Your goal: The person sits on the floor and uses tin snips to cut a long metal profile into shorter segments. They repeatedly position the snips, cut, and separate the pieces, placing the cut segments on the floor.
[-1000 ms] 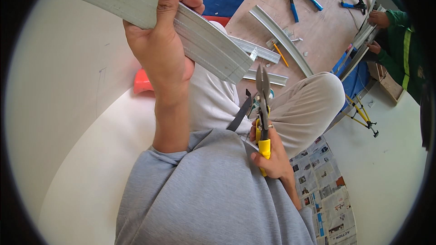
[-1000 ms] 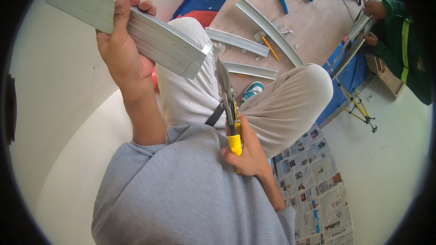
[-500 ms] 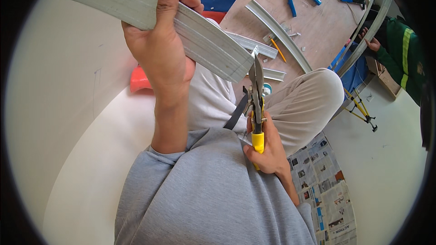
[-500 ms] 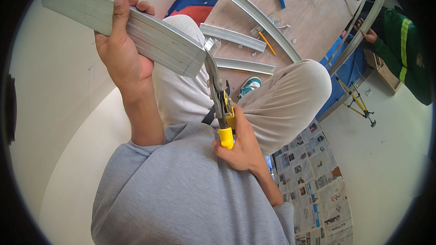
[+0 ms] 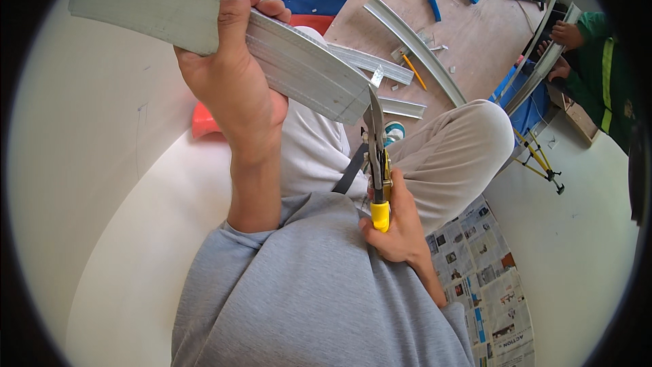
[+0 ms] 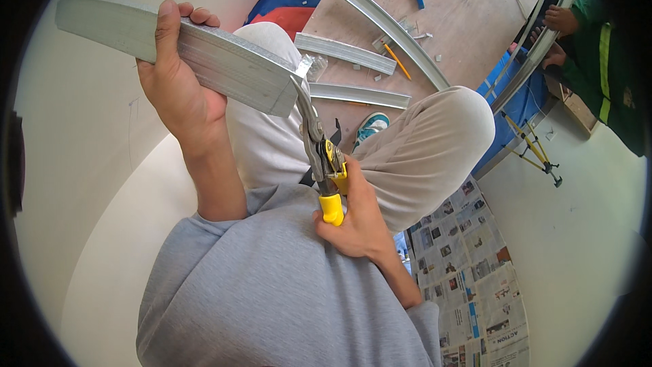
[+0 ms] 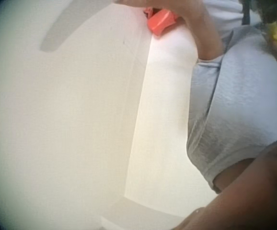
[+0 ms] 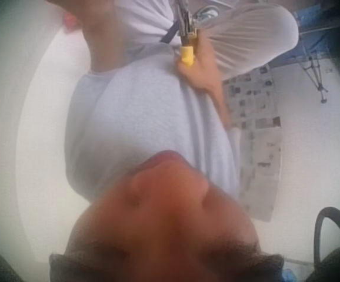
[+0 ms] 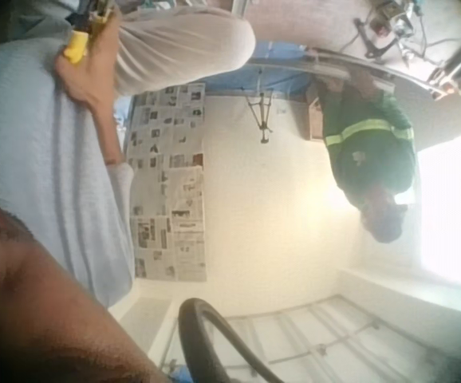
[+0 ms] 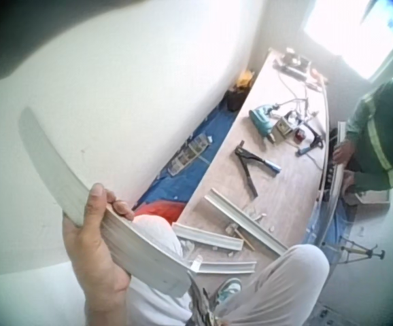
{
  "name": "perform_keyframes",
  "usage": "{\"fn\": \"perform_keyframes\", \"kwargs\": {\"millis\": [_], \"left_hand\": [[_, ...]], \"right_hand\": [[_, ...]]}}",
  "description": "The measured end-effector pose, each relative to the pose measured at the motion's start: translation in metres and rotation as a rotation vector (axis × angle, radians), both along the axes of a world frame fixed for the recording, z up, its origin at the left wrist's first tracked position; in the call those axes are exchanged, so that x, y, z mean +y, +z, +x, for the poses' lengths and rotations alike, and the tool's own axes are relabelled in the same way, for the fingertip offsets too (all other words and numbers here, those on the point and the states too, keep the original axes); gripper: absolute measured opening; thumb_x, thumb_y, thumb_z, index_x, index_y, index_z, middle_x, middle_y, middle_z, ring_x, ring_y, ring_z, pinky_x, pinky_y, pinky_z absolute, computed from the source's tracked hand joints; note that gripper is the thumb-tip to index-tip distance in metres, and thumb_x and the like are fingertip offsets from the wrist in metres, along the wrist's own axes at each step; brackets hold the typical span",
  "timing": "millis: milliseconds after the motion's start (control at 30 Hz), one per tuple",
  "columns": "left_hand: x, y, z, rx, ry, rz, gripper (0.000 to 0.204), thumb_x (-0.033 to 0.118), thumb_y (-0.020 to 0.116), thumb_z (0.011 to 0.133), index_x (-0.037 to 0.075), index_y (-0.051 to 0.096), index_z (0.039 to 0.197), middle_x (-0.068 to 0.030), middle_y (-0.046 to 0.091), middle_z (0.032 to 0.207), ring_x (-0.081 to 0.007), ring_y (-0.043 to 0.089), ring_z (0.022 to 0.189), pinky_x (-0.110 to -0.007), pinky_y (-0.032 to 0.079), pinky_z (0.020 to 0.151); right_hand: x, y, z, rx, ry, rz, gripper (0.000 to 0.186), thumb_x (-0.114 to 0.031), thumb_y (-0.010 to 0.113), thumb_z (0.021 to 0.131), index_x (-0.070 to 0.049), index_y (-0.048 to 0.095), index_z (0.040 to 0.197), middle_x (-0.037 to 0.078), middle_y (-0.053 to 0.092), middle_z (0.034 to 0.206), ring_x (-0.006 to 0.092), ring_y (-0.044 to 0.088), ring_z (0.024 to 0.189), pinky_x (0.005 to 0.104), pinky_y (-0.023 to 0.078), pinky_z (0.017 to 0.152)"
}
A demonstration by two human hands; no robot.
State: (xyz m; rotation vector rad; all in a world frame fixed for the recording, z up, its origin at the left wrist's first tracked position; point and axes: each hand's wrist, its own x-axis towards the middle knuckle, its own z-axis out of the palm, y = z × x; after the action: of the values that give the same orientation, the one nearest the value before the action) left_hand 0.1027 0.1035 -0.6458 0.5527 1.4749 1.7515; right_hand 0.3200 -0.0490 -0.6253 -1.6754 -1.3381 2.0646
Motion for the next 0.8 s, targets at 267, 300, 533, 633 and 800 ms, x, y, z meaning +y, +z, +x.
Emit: {"fn": "perform_keyframes", "kwargs": {"millis": [267,300,533,633,800], "left_hand": [[-0.001,-0.001,0.0,-0.012,0.0,0.033,0.024,0.02,0.077,0.097,0.002,0.061,0.098,-0.0082,0.065,0.089,-0.0217,0.067,0.078,-0.037,0.057,0.071],[0.0,-0.003,0.001,-0.033,0.024,0.047,0.021,0.016,0.077,0.096,0.002,0.061,0.097,-0.0088,0.066,0.086,-0.0217,0.068,0.074,-0.038,0.059,0.068],[0.002,-0.006,0.006,-0.033,0.047,0.061,0.02,0.011,0.076,0.096,0.002,0.059,0.099,-0.0098,0.068,0.083,-0.0224,0.07,0.07,-0.038,0.06,0.066],[0.002,-0.005,0.007,-0.046,0.085,0.049,0.019,0.012,0.075,0.097,0.002,0.058,0.098,-0.0097,0.068,0.083,-0.0225,0.07,0.071,-0.038,0.06,0.066],[0.003,-0.004,0.009,-0.032,0.067,0.056,0.019,0.011,0.075,0.096,0.002,0.058,0.097,-0.0091,0.067,0.082,-0.0221,0.07,0.07,-0.037,0.06,0.066]], "right_hand": [[-0.001,-0.001,-0.005,0.034,-0.096,-0.059,0.068,-0.022,0.071,0.068,-0.003,0.046,0.128,0.011,0.054,0.098,0.0244,0.054,0.091,0.0378,0.046,0.088],[-0.001,-0.002,-0.005,0.04,-0.099,-0.053,0.069,-0.022,0.07,0.068,-0.003,0.046,0.129,0.011,0.054,0.098,0.0243,0.054,0.091,0.0378,0.046,0.088],[0.0,-0.007,0.001,0.081,-0.034,0.005,0.081,-0.017,0.072,0.074,0.001,0.039,0.145,0.022,0.064,0.107,0.0362,0.065,0.096,0.0434,0.052,0.091],[0.0,-0.008,0.003,0.093,-0.022,0.018,0.08,-0.017,0.072,0.074,0.0,0.039,0.145,0.021,0.064,0.108,0.0347,0.065,0.096,0.043,0.052,0.091],[0.0,-0.008,0.004,0.117,-0.039,-0.002,0.078,-0.017,0.072,0.075,0.0,0.04,0.144,0.019,0.063,0.104,0.0313,0.063,0.091,0.0412,0.051,0.088]]}}
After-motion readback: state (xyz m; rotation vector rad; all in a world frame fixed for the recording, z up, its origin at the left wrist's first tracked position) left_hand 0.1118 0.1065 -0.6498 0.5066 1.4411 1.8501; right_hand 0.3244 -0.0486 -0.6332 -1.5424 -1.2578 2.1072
